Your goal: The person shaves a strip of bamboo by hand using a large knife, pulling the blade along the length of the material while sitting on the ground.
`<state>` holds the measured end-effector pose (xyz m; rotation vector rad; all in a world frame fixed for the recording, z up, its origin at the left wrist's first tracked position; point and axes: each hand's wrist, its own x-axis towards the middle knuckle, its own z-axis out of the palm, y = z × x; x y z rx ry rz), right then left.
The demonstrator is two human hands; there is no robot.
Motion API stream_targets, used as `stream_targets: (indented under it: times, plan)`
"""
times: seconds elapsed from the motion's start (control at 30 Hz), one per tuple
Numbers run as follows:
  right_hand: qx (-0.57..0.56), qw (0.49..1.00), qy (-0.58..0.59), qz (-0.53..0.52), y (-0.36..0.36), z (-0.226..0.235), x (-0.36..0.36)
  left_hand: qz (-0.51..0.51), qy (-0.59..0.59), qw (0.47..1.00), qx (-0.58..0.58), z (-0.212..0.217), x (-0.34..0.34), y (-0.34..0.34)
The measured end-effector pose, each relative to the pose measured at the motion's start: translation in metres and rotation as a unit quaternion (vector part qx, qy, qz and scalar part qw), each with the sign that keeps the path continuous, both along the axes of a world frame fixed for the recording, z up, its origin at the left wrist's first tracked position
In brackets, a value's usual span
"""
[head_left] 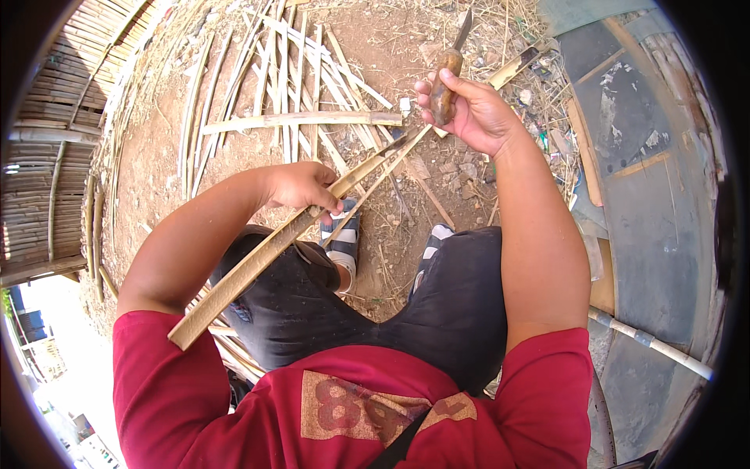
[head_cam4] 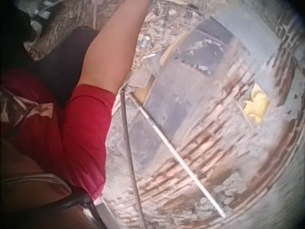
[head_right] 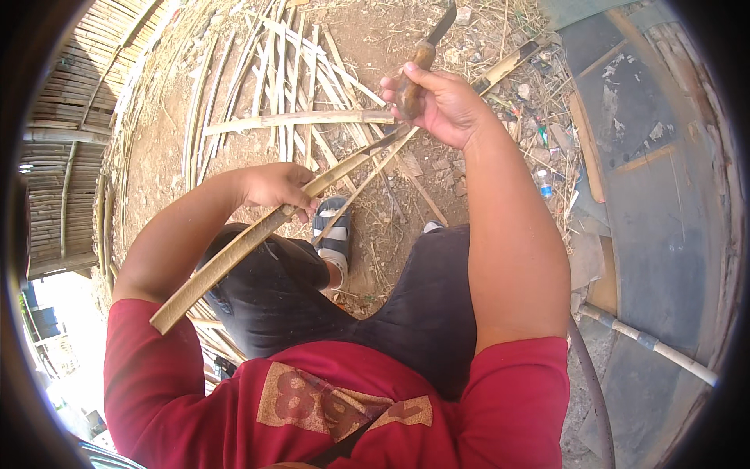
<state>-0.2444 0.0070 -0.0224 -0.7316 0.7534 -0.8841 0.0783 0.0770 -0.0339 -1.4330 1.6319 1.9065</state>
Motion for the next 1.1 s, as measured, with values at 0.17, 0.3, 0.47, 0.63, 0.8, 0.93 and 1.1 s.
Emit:
stream_targets:
  times: [0.17, 0.3, 0.47, 0.63, 0.8, 0.93, 1.1]
  plan:
    - [-0.068, 0.997, -0.032, -0.010, 0.023, 0.038, -0.023, 0.189, 0.070, 0.980, -0.005, 0.084, 0.032, 0.039]
    - [-0.103, 0.993, -0.026, -0.054, 0.032, 0.059, -0.035, 0.238, 0.133, 0.958, -0.088, 0.137, 0.052, 0.041]
    - [-0.124, 0.989, -0.018, -0.075, 0.037, 0.085, 0.001, 0.253, 0.166, 0.918, -0.255, 0.167, 0.069, 0.015]
    - [-0.130, 0.984, 0.029, -0.120, 0.053, 0.092, 0.016, 0.326, 0.148, 0.862, -0.358, 0.190, 0.089, 0.001]
    - [-0.213, 0.932, 0.245, -0.164, 0.064, 0.102, 0.005, 0.329, 0.101, 0.829, -0.441, 0.205, 0.119, 0.043]
    - [-0.468, 0.751, 0.420, -0.201, 0.081, 0.105, 0.021, 0.364, 0.136, 0.824, -0.412, 0.172, 0.127, 0.131]
    - [-0.529, 0.640, 0.556, -0.042, 0.130, 0.122, 0.036, 0.413, 0.037, 0.840, -0.351, 0.126, 0.073, 0.229]
